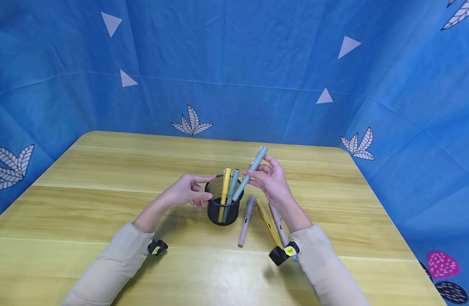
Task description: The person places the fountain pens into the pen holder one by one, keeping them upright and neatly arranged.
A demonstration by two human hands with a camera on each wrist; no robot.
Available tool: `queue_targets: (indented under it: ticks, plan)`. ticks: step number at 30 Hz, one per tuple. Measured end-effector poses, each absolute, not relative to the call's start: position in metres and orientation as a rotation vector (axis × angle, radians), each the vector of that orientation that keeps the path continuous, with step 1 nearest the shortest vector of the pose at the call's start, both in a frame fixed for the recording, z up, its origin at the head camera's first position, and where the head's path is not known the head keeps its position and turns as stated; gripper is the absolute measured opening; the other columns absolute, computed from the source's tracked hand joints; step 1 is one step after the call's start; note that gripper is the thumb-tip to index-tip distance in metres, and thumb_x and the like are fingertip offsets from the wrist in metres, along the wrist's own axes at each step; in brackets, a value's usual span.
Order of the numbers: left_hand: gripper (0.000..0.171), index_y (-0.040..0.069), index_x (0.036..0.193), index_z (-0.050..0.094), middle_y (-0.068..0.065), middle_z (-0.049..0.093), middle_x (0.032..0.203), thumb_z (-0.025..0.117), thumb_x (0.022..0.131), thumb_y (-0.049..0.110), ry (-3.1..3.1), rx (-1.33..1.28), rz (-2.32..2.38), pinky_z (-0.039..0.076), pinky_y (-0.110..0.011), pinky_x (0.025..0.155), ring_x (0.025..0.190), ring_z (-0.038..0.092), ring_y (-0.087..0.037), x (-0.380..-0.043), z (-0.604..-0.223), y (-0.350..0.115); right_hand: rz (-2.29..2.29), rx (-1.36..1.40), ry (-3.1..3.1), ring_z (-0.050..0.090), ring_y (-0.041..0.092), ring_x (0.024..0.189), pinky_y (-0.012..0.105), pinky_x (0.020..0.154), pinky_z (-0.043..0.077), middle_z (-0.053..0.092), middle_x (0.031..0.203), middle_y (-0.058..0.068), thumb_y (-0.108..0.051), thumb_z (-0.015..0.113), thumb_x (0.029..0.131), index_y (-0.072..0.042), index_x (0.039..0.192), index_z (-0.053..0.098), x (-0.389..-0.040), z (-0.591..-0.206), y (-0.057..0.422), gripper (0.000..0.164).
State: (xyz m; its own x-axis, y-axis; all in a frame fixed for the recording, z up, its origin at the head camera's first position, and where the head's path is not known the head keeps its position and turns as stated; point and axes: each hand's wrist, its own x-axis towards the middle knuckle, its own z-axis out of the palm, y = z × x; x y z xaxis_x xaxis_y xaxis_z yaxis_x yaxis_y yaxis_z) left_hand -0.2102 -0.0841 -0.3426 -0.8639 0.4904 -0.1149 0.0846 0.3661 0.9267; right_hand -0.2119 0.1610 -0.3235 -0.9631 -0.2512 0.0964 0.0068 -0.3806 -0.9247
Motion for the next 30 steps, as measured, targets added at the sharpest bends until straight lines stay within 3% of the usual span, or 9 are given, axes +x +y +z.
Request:
queue_targets:
  ticks: [6,14,17,22,30]
  plan:
    - [0.058,0.013,0.135,0.040,-0.021,0.064,0.075,0.065,0.082,0.016,2.259,0.496,1.503,0.049,-0.042,0.056,0.063,0.061,-0.039,-0.211,-0.346,-0.085,-2.471,-0.359,1.664,0.064,0.024,0.082,0.034,0.074,0.049,0.055,0.084,0.009,0.017,0.044,0.084,-0.007,0.120,0.034,-0.212,-0.325,0.159,0.044]
    - [0.059,0.013,0.135,0.040,-0.023,0.063,0.075,0.065,0.082,0.016,2.248,0.494,1.515,0.049,-0.046,0.060,0.064,0.060,-0.040,-0.211,-0.345,-0.085,-2.439,-0.367,1.758,0.064,0.022,0.080,0.032,0.071,0.051,0.056,0.084,0.007,0.017,0.046,0.083,-0.006,0.119,0.036,-0.212,-0.327,0.157,0.044]
    - [0.059,0.013,0.135,0.040,-0.023,0.063,0.075,0.065,0.082,0.015,2.242,0.493,1.519,0.049,-0.046,0.061,0.063,0.060,-0.039,-0.212,-0.345,-0.085,-2.410,-0.391,1.838,0.064,0.020,0.078,0.032,0.069,0.051,0.057,0.084,0.006,0.016,0.047,0.083,-0.005,0.128,0.030,-0.212,-0.329,0.156,0.053]
    - [0.058,0.012,0.135,0.041,-0.022,0.063,0.074,0.065,0.082,0.015,2.237,0.493,1.526,0.049,-0.045,0.060,0.061,0.060,-0.038,-0.212,-0.346,-0.085,-2.368,-0.464,1.977,0.063,0.018,0.076,0.033,0.067,0.051,0.060,0.082,0.005,0.015,0.052,0.082,-0.015,0.143,0.010,-0.212,-0.334,0.156,0.079]
    - [0.058,0.010,0.135,0.039,-0.013,0.064,0.067,0.063,0.083,0.012,2.246,0.498,1.511,0.049,-0.044,0.057,0.063,0.059,-0.040,-0.214,-0.350,-0.085,-2.307,-0.554,2.121,0.062,0.016,0.072,0.032,0.065,0.052,0.059,0.082,0.006,0.017,0.054,0.079,-0.015,0.141,0.018,-0.213,-0.338,0.154,0.078]
